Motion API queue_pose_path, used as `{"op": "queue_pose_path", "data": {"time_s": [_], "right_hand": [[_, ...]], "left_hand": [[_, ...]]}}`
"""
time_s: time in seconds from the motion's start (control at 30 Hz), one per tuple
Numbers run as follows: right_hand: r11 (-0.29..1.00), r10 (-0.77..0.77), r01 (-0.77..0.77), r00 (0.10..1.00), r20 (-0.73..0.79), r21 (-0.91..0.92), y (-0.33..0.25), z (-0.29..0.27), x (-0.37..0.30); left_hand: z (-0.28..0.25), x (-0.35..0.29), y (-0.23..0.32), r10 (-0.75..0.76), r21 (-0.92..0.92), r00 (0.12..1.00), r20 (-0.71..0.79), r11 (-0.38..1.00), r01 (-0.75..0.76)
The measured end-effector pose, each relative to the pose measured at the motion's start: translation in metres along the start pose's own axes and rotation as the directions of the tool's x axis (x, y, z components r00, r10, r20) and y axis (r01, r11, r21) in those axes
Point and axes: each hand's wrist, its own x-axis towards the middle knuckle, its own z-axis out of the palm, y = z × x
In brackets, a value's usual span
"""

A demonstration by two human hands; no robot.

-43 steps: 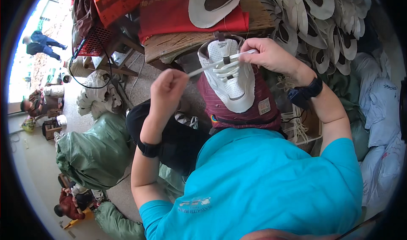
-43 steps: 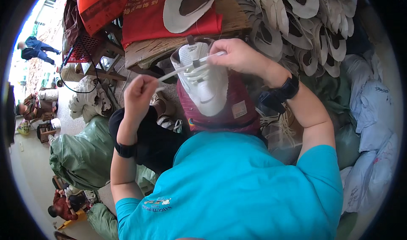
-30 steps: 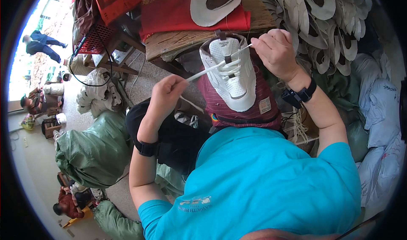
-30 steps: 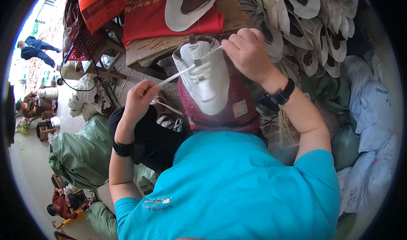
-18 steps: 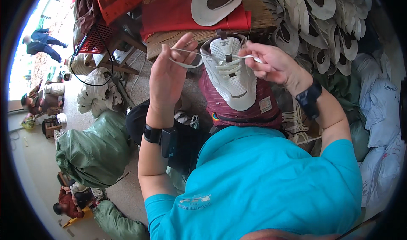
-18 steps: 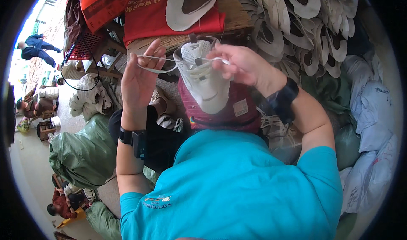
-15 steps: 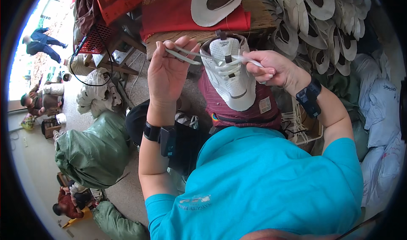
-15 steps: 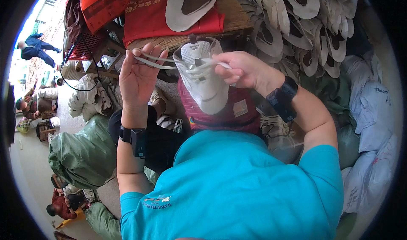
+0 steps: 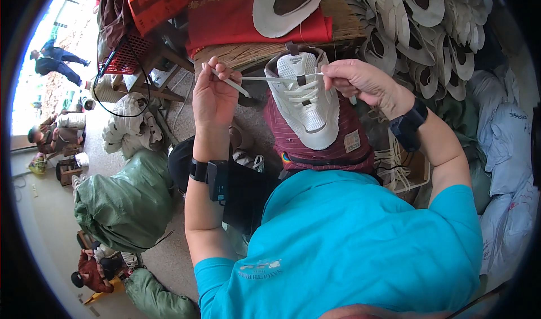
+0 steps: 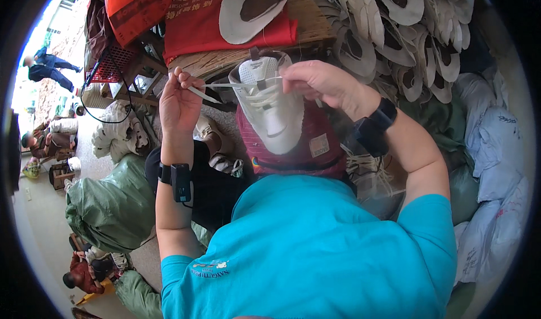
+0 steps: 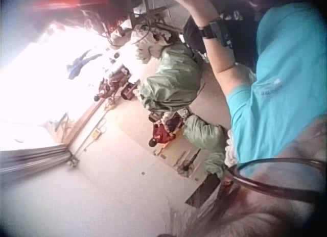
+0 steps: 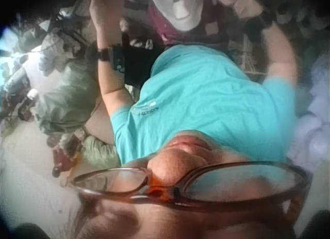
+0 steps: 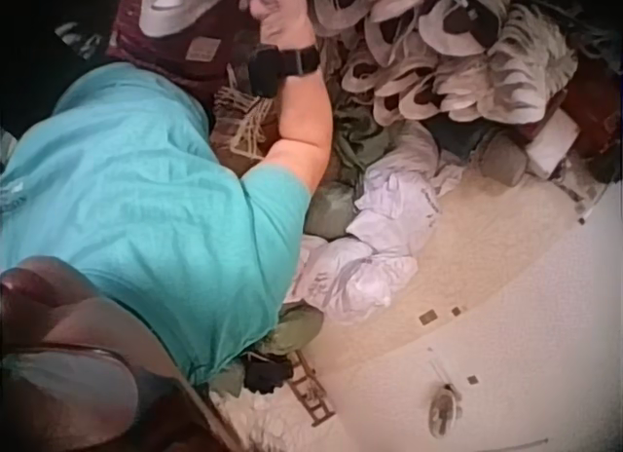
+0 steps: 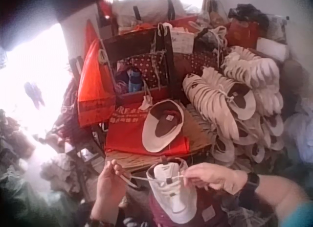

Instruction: The person sits on the floor and threads white shoelaces through the eyelets of a white sneaker resting on their lap. They pull the laces tight and adjust the fit repeatedly, then switch to a second white sneaker and continue the lacing process.

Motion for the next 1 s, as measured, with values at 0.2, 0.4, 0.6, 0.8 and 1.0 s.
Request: {"op": "queue_pose_path", "data": {"time_s": [0.2, 0.4, 0.6, 0.8, 1.0], "right_hand": [[-0.276, -0.779, 0.289, 0.492, 0.390, -0.917, 0.009, -0.008, 0.002], [-0.108, -0.810, 0.256, 0.538, 0.234, -0.961, 0.018, -0.020, -0.019], [0.033, -0.778, 0.298, 0.607, 0.163, -0.954, 0.032, -0.039, -0.026], [0.733, -0.382, 0.001, 0.828, -0.411, -0.680, 0.075, -0.070, -0.035], [0.841, -0.103, 0.409, 0.764, -0.637, 0.354, 0.107, -0.098, -0.045]], "left_hand": [[0.027, -0.004, 0.006, 0.026, 0.070, 0.999, 0.040, 0.997, -0.028], [-0.009, -0.022, 0.024, -0.010, 0.064, 1.000, 0.004, 0.998, 0.009], [-0.070, -0.012, 0.073, 0.221, 0.148, 0.943, -0.249, 0.971, -0.189], [-0.123, -0.027, 0.119, 0.383, 0.267, 0.779, -0.496, 0.921, -0.282], [-0.161, -0.051, 0.141, 0.496, 0.443, 0.673, -0.549, 0.855, -0.269]]}}
